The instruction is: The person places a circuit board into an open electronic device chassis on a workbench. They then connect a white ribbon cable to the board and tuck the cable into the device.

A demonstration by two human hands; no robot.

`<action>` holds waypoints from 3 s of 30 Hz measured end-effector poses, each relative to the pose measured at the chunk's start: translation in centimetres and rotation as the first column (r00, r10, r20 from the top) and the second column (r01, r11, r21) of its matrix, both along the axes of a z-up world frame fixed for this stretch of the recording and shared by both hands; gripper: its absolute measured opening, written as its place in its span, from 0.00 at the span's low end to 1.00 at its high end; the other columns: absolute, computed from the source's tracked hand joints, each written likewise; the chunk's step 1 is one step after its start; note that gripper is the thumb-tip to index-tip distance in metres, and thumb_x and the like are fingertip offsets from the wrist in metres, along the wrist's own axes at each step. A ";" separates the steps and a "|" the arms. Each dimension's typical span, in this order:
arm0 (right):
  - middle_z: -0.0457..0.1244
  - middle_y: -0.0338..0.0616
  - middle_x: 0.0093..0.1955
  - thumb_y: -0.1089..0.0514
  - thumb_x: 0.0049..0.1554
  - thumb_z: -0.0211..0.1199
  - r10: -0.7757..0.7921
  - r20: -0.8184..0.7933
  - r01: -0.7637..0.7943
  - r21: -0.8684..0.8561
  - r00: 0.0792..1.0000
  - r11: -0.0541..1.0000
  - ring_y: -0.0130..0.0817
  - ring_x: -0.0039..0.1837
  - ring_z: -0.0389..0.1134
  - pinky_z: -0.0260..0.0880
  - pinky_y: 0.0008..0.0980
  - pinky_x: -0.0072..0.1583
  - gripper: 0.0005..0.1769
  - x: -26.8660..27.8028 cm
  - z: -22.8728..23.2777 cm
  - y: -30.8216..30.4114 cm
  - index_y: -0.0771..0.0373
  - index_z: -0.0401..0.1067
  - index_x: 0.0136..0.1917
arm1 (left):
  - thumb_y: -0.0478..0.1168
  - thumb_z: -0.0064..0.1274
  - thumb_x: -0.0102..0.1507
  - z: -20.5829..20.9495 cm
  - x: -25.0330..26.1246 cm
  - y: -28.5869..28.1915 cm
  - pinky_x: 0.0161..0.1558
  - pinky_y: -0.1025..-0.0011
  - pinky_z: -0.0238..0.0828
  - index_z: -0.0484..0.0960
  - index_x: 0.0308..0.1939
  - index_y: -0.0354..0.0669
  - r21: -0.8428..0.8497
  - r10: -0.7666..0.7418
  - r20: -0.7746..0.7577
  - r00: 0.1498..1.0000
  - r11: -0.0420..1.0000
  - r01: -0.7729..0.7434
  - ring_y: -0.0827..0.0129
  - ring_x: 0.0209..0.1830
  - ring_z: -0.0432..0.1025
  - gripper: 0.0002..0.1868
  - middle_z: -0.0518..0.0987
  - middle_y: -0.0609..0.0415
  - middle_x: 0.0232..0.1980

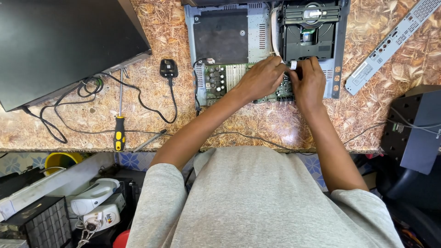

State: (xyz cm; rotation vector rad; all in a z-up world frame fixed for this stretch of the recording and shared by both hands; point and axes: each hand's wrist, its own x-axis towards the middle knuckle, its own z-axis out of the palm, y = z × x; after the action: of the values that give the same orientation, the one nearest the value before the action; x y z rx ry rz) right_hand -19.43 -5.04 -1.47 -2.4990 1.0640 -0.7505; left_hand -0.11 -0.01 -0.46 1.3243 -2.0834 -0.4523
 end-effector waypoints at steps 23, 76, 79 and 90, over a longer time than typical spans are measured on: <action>0.59 0.45 0.38 0.63 0.55 0.77 -0.112 -0.187 0.110 -0.019 0.976 0.994 0.47 0.34 0.68 0.64 0.36 0.34 0.13 0.6 -0.9 -0.5 0.69 0.73 0.40 | 0.33 0.44 0.65 -3.0 -0.7 -0.2 0.29 0.65 0.68 0.78 0.32 0.34 -0.094 0.070 0.005 0.998 0.993 -0.069 0.58 0.29 0.71 0.10 0.68 0.51 0.28; 0.61 0.39 0.41 0.62 0.57 0.70 0.305 -0.384 -0.352 -0.057 0.871 0.934 0.43 0.37 0.67 0.65 0.39 0.38 0.06 -1.5 0.3 -4.3 0.61 0.73 0.45 | 0.35 0.41 0.65 -3.5 -0.6 -0.4 0.27 0.64 0.67 0.76 0.31 0.35 0.010 0.043 -0.120 0.992 0.999 -0.043 0.57 0.29 0.69 0.11 0.66 0.51 0.27; 0.62 0.40 0.41 0.64 0.56 0.71 0.294 -0.400 -0.340 -0.048 0.868 0.939 0.45 0.38 0.68 0.66 0.40 0.39 0.07 -1.6 0.7 -4.1 0.63 0.74 0.47 | 0.35 0.41 0.65 -3.4 -0.6 -0.3 0.27 0.63 0.67 0.76 0.31 0.35 0.003 0.048 -0.114 0.992 0.999 -0.048 0.56 0.29 0.70 0.11 0.66 0.51 0.28; 0.63 0.47 0.42 0.66 0.57 0.68 0.283 -0.382 -0.292 0.034 0.880 0.956 0.54 0.41 0.69 0.67 0.45 0.39 0.08 -1.4 2.5 -3.2 0.66 0.74 0.51 | 0.35 0.40 0.65 -2.2 -0.4 -0.1 0.28 0.64 0.68 0.76 0.31 0.36 0.003 0.039 -0.102 0.994 0.999 -0.039 0.56 0.29 0.70 0.11 0.67 0.51 0.28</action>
State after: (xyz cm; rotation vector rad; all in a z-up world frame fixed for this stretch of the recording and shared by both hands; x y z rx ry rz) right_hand -20.85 -8.22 1.07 -2.8098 0.7624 -0.1900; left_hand -0.48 -0.15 -2.70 1.3123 -1.9704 -0.4936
